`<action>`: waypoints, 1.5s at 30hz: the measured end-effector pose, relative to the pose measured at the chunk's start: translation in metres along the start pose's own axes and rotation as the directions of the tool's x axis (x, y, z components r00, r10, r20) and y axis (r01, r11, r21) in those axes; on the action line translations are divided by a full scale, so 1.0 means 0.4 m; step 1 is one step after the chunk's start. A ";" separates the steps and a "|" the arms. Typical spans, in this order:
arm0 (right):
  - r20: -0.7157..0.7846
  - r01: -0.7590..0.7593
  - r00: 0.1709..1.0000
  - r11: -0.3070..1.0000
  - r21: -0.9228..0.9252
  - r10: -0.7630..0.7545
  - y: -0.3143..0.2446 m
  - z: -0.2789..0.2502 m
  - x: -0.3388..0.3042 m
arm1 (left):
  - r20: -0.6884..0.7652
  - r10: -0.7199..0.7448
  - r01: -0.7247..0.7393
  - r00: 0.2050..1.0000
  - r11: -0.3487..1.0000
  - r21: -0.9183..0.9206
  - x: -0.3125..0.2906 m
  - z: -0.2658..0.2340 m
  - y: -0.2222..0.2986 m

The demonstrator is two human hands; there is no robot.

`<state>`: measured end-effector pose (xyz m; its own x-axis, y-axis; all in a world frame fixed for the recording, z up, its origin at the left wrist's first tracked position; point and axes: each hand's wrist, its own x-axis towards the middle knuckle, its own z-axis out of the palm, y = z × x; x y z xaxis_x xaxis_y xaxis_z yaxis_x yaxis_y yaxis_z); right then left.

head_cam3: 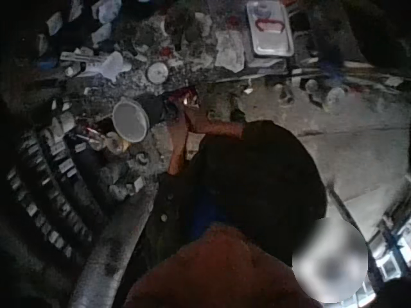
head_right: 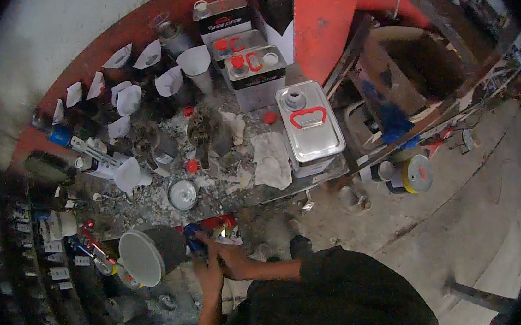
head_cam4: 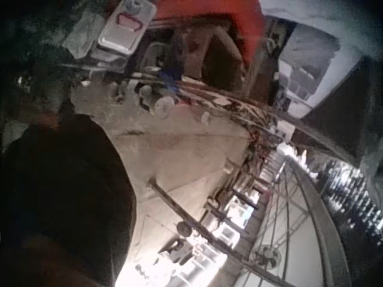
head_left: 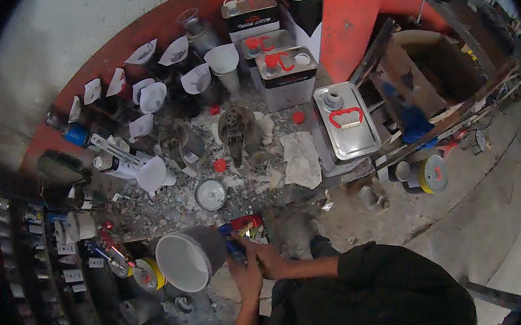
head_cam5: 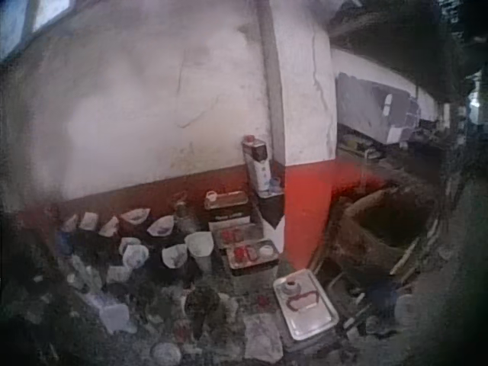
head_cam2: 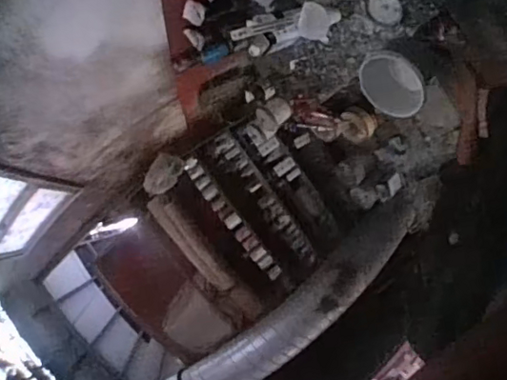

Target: The person uses a spray gun to apply paint to a car's rear fender, which is masked with newspaper and tape. They wipe the surface with a cloth between passes, refill the spray gun from a paint can, and continue spraying the fender area.

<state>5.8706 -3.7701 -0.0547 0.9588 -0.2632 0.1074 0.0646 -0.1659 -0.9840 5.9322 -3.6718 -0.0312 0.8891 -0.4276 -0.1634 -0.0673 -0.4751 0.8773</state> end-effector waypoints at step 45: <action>-0.601 -0.125 0.785 0.914 -0.387 -0.148 -0.124 -0.781 -0.042 | 0.051 -0.022 0.035 0.998 0.963 -0.268 -0.058 0.103 -0.173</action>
<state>5.7648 -4.0542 0.0368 0.5768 -0.7537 0.3151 -0.1677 -0.4867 -0.8573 5.8976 -3.6606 -0.1069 0.8662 -0.4556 -0.2051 0.0874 -0.2661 0.9600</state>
